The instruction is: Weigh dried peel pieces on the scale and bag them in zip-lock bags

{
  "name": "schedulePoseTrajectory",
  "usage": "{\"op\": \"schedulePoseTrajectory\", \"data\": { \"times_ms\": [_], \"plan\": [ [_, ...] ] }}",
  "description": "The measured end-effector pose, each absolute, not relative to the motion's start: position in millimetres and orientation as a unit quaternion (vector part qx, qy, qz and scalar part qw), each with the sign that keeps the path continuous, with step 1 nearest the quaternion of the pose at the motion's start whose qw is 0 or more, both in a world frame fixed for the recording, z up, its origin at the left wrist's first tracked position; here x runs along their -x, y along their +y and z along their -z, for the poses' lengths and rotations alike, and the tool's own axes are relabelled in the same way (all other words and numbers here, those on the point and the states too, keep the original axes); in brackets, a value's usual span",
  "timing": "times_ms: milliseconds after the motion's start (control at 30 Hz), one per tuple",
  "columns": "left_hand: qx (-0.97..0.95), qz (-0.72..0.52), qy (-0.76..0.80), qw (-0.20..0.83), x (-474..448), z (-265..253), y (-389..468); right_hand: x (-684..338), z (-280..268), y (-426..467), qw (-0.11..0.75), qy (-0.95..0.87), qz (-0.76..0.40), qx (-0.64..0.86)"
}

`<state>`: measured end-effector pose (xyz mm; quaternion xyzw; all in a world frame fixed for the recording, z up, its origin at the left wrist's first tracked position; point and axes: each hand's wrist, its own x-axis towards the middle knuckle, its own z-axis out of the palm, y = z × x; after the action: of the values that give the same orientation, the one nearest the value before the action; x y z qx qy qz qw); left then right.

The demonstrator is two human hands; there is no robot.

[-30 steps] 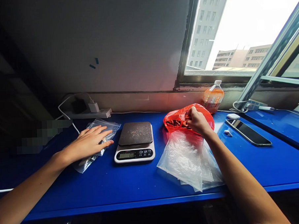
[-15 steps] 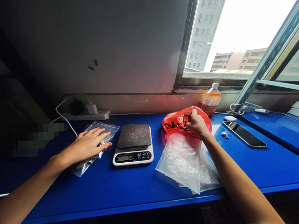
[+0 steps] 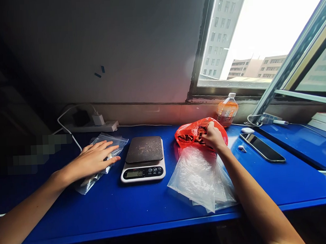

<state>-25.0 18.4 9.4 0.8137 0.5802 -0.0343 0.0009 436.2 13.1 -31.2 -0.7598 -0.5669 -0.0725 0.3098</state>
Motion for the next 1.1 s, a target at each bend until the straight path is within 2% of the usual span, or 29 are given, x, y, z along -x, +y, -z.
{"op": "schedulePoseTrajectory", "data": {
  "times_ms": [367, 900, 1100],
  "plan": [
    [-0.814, 0.042, 0.579, 0.000, 23.7, -11.8, 15.1, -444.9, 29.9, 17.9, 0.315, -0.607, 0.037, 0.729],
    [-0.820, 0.035, 0.572, -0.007, 30.4, -16.4, 15.2, -443.5, 24.5, 18.0, 0.362, -0.692, 0.075, 0.620],
    [-0.831, -0.002, 0.555, -0.023, 29.8, -11.2, 21.0, -438.7, 22.0, 15.3, 0.329, -0.719, 0.027, 0.611]
  ]
}}
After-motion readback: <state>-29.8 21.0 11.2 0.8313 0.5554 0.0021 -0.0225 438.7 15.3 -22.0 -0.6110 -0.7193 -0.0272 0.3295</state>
